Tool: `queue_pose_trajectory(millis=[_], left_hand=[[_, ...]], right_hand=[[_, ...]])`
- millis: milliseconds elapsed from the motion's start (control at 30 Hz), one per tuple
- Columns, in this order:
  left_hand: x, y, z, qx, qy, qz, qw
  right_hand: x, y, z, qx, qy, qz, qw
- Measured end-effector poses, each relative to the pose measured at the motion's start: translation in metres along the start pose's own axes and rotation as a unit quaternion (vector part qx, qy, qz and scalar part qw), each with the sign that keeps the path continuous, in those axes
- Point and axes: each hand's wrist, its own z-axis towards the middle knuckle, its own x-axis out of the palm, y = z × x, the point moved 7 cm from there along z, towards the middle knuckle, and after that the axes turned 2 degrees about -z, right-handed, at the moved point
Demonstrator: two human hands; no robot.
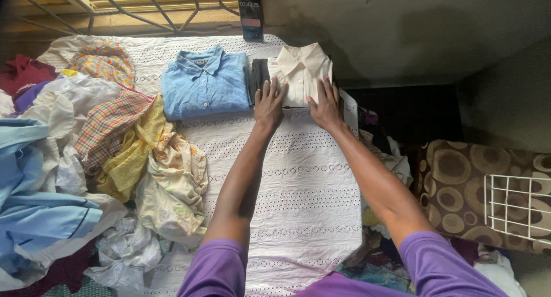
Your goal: The person picks up a white shirt from a pile of clothes, spreads it flat on a surface, and folds the sleeves and body into a rectangle. The person then picks up a blue shirt and repeats the process of spreading and folding it.
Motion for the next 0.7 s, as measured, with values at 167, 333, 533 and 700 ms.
queue_pose_trajectory(millis=[167,333,533,700], left_hand=[[-0.003,-0.004,-0.036,-0.035,-0.050,-0.065,0.996],[0.020,-0.004,-0.117,-0.107,-0.012,-0.165,0.980],[0.059,-0.001,-0.216,-0.195,0.015,-0.213,0.957],[0.029,0.020,-0.317,-0.233,-0.135,-0.285,0.920]], right_hand=[[-0.011,0.022,-0.036,0.045,-0.011,0.049,0.998],[0.007,0.040,-0.087,0.112,-0.045,0.102,0.987],[0.035,0.083,-0.153,0.194,0.022,0.216,0.957],[0.063,0.154,-0.211,0.183,0.151,0.305,0.923]])
